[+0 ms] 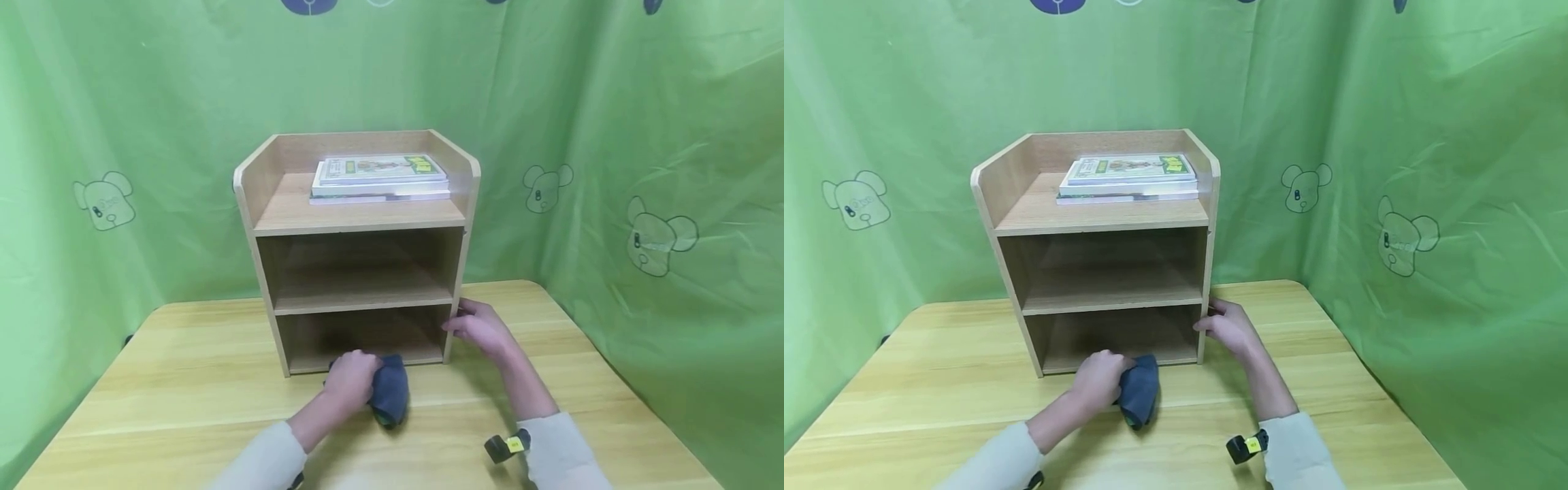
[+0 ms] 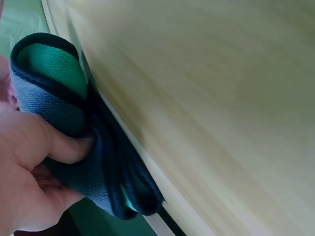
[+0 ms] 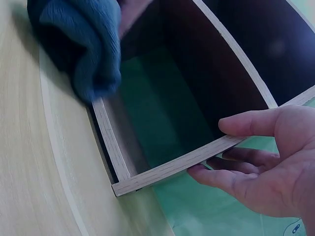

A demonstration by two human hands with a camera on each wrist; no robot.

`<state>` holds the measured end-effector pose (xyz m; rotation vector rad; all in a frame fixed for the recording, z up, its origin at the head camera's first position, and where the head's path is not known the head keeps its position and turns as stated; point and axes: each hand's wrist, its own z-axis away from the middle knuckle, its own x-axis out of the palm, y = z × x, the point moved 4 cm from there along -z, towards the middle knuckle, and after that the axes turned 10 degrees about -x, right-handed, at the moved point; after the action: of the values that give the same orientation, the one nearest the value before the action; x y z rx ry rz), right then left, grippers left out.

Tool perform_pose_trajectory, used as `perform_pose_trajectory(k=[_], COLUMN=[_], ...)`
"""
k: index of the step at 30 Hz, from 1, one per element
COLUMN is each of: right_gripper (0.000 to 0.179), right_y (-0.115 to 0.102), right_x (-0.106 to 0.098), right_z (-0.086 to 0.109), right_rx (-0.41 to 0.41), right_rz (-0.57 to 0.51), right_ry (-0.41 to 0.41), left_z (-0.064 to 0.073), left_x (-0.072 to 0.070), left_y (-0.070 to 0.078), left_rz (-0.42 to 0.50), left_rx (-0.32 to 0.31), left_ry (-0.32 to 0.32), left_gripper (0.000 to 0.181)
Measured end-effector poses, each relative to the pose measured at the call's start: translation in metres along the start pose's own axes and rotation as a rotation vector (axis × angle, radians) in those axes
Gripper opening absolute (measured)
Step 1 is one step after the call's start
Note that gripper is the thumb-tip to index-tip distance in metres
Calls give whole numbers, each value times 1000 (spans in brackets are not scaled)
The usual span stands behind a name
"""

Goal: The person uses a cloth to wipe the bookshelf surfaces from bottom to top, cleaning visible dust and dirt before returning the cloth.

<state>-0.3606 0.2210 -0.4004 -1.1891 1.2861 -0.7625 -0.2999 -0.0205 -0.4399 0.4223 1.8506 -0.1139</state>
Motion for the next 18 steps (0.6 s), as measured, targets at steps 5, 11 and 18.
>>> perform_pose_trajectory(k=[5, 11, 18], right_gripper=[83, 83, 81], right_y=[-2, -2, 0], right_x=[-1, -1, 1], right_z=[0, 1, -2], right_rx=[-6, -2, 1], right_rz=[-2, -1, -22], right_ry=[-5, -5, -6], left_z=[14, 24, 29], left_x=[-9, -14, -17], left_y=[-16, -4, 10], left_rz=[25, 66, 32], left_rx=[-55, -125, -155], left_ry=[-26, -185, -399], left_gripper=[22, 25, 66])
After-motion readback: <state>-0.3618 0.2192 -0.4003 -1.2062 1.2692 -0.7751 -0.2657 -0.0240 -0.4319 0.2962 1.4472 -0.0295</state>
